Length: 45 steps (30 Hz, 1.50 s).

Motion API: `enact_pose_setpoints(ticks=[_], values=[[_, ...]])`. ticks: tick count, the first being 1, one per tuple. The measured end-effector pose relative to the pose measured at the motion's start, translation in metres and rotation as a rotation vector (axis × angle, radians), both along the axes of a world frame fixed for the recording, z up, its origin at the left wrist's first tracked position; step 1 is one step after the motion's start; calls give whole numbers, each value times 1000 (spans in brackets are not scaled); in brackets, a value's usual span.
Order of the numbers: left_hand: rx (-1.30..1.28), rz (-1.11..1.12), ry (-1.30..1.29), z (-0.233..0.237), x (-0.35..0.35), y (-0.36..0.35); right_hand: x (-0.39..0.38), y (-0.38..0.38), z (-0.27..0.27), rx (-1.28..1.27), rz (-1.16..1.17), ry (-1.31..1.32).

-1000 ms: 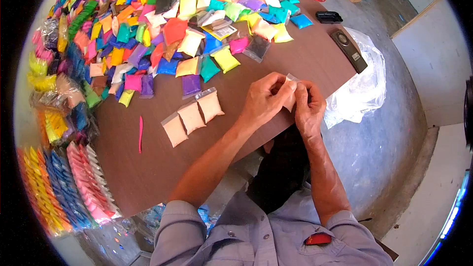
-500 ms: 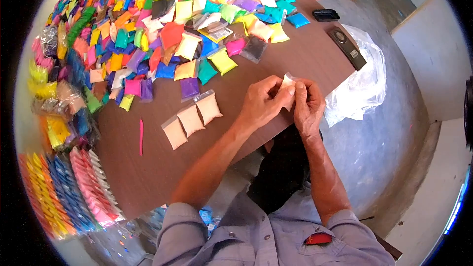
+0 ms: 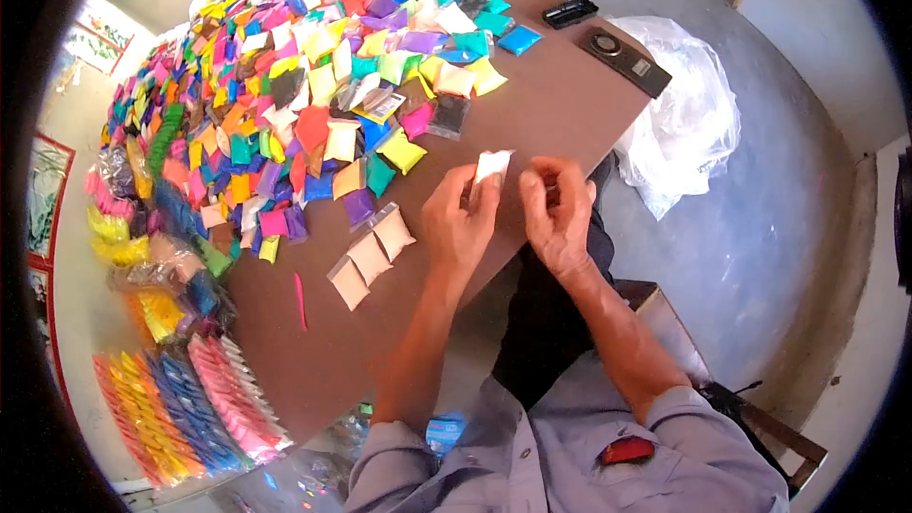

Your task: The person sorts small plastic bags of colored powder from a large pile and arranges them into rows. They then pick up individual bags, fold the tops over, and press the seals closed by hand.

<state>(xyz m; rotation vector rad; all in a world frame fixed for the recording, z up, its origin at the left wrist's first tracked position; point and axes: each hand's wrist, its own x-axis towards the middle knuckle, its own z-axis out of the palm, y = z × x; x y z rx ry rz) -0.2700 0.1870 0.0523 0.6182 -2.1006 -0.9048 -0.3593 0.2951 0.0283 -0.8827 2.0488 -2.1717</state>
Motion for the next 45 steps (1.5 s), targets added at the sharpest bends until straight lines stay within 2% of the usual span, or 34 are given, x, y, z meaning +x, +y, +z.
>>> enact_pose_setpoints(ticks=[2,5,6,8,11,13,14,15,17,19,21,29,37,40,43,45], values=[[-227,36,-37,0,11,10,15,9,-8,23,106,36],[-340,4,-71,7,28,38,34,20,4,-158,225,-238],[-389,-4,-162,11,37,47,37,25,5,-165,219,-244],[-444,-9,-160,18,44,65,40,35,6,-85,280,-402],[-483,-41,-157,15,60,80,39,45,-8,-160,341,-483],[-362,39,-51,14,71,84,40,51,-5,-143,371,-518],[-245,65,-95,16,76,85,42,54,-3,-195,446,-572],[-249,67,-107,15,79,86,43,56,-1,-248,523,-625],[185,61,0,12,81,87,46,59,-2,-260,618,-666],[170,62,-31,15,84,90,51,60,-5,-230,721,-712],[406,53,56,10,89,92,51,61,-12,-171,714,-683],[402,96,75,2,95,104,47,65,-18,-172,842,-721],[430,102,10,-3,101,106,49,72,-20,-103,830,-590],[344,85,55,-5,101,105,48,75,-10,-74,811,-548],[325,125,-15,0,100,108,47,75,-13,-80,825,-570],[445,100,63,0,99,110,47,73,-17,-120,839,-598]])
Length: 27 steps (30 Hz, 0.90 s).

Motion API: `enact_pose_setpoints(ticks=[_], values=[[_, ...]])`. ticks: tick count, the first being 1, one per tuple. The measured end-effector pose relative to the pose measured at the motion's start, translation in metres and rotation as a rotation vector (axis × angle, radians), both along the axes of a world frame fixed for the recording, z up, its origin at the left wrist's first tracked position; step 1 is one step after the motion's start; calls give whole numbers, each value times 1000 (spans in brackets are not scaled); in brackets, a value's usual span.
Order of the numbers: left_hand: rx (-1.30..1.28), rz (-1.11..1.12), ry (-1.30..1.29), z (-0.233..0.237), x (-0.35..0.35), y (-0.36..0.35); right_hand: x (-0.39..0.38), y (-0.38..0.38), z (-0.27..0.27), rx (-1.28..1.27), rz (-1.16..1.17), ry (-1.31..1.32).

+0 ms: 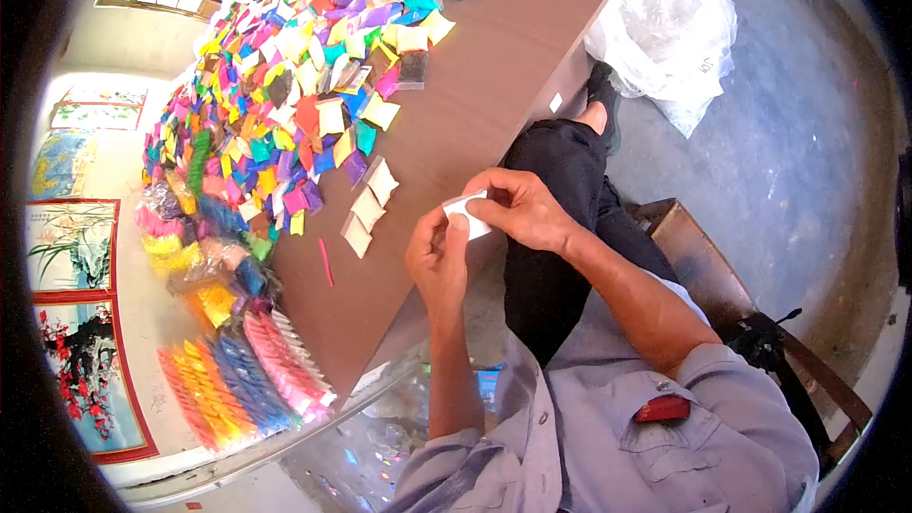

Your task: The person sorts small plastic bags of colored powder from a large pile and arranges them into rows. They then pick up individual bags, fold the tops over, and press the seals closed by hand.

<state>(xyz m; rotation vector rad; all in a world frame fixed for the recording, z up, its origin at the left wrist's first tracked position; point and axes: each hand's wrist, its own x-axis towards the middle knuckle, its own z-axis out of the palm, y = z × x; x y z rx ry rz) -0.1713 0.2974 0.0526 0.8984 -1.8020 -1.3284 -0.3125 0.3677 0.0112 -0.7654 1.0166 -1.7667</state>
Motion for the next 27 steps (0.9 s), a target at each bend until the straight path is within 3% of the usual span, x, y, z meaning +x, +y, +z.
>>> enact_pose_setpoints(ticks=[2,9,13,15,27], values=[[10,-13,-51,-2,5,0,1,-2,-3,-17,-47,-100],[-128,-16,-233,-8,18,-8,-3,0,2,2,7,-24],[-128,-13,-244,-5,14,-6,-2,-1,1,5,6,-9],[34,-27,-127,-1,10,-2,-1,-1,-2,-13,-4,-25],[-4,-68,-232,-4,11,-6,-3,-4,-1,5,-23,-16]])
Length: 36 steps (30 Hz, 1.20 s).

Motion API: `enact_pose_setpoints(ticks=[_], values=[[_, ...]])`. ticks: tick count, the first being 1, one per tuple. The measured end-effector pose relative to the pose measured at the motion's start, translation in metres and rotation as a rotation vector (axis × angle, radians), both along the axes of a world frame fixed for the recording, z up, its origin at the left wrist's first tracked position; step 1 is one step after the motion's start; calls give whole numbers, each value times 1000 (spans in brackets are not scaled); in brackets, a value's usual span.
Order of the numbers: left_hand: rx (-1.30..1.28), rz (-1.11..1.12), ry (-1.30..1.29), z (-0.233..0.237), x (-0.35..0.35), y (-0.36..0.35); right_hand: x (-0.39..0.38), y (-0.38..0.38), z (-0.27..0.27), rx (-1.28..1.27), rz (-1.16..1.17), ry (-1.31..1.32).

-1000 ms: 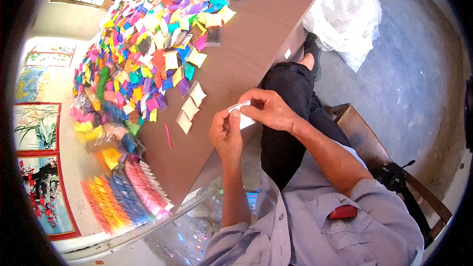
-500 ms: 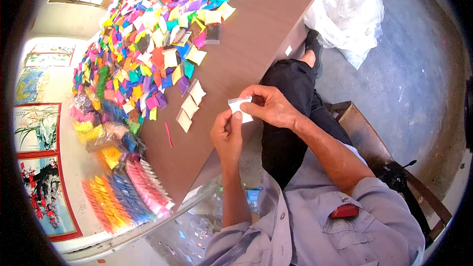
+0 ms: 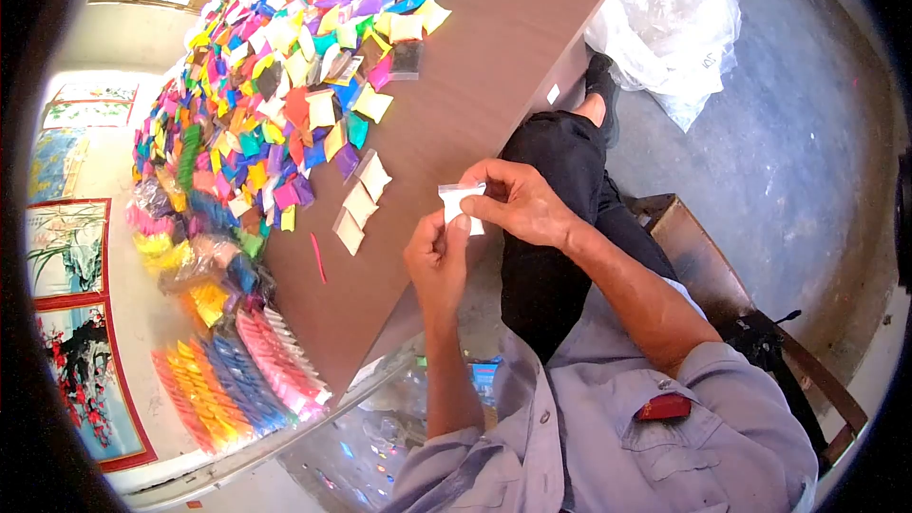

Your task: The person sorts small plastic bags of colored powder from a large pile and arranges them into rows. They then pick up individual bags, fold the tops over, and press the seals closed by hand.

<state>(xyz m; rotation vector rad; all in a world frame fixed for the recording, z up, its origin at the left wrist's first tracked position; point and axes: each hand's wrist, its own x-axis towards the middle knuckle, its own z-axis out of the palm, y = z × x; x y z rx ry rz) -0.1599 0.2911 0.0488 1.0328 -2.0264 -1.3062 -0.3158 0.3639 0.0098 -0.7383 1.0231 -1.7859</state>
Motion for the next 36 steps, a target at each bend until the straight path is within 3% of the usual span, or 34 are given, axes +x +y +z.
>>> enact_pose_setpoints(ticks=[3,11,18,27,34,36], values=[[46,95,126,1,-7,7,-1,0,-6,-7,51,-30],[-96,40,20,-1,2,-4,-1,0,-4,55,141,30],[-15,117,163,5,-10,5,-2,2,0,42,79,99],[-128,112,51,3,-2,2,2,-1,0,34,103,63],[-41,204,212,-8,1,-2,1,-2,0,28,92,40],[5,116,204,-2,-1,1,0,0,2,49,96,66]])
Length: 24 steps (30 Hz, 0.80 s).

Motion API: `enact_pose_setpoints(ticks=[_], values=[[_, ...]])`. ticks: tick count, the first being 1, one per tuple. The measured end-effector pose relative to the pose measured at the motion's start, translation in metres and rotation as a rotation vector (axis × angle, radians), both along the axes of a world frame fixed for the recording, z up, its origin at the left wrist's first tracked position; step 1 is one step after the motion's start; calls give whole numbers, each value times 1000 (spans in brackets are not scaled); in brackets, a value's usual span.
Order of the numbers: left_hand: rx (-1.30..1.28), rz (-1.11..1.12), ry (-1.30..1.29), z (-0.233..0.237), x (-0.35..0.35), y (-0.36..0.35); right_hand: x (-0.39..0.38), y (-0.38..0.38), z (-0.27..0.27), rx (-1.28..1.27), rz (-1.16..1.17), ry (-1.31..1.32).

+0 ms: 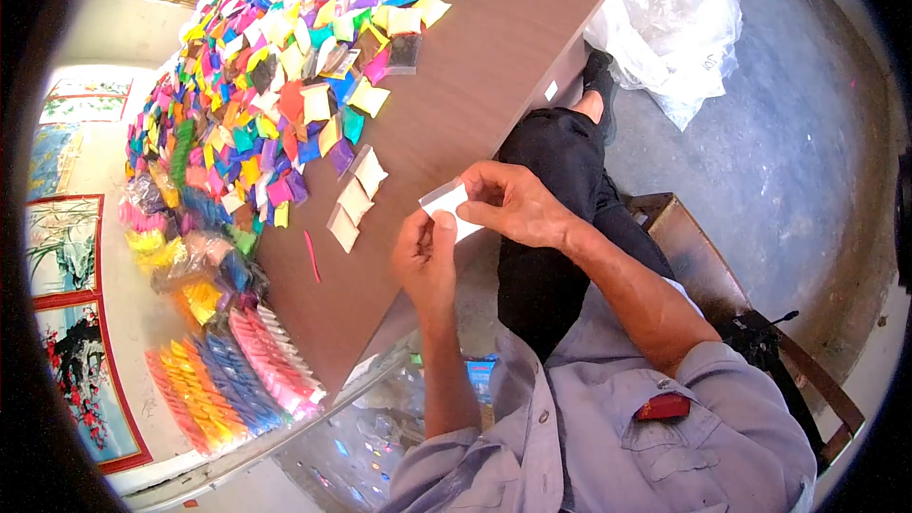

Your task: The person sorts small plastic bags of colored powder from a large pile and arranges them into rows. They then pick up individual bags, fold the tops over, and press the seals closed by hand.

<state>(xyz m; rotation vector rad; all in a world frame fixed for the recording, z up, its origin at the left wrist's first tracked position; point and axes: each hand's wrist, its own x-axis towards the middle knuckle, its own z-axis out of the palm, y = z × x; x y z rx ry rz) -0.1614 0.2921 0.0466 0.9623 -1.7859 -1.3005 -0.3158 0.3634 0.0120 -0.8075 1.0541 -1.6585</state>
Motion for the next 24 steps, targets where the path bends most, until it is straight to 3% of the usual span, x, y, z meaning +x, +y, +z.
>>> enact_pose_setpoints(ticks=[3,11,15,24], values=[[92,-42,-32,-2,6,-4,2,0,0,-17,-25,-27],[28,-56,39,-13,10,-12,3,-3,-4,-70,95,-64],[117,-13,56,-8,4,-5,2,-2,-6,-83,73,-63],[58,-97,-58,-8,9,-9,1,-3,-1,-79,-19,-103]])
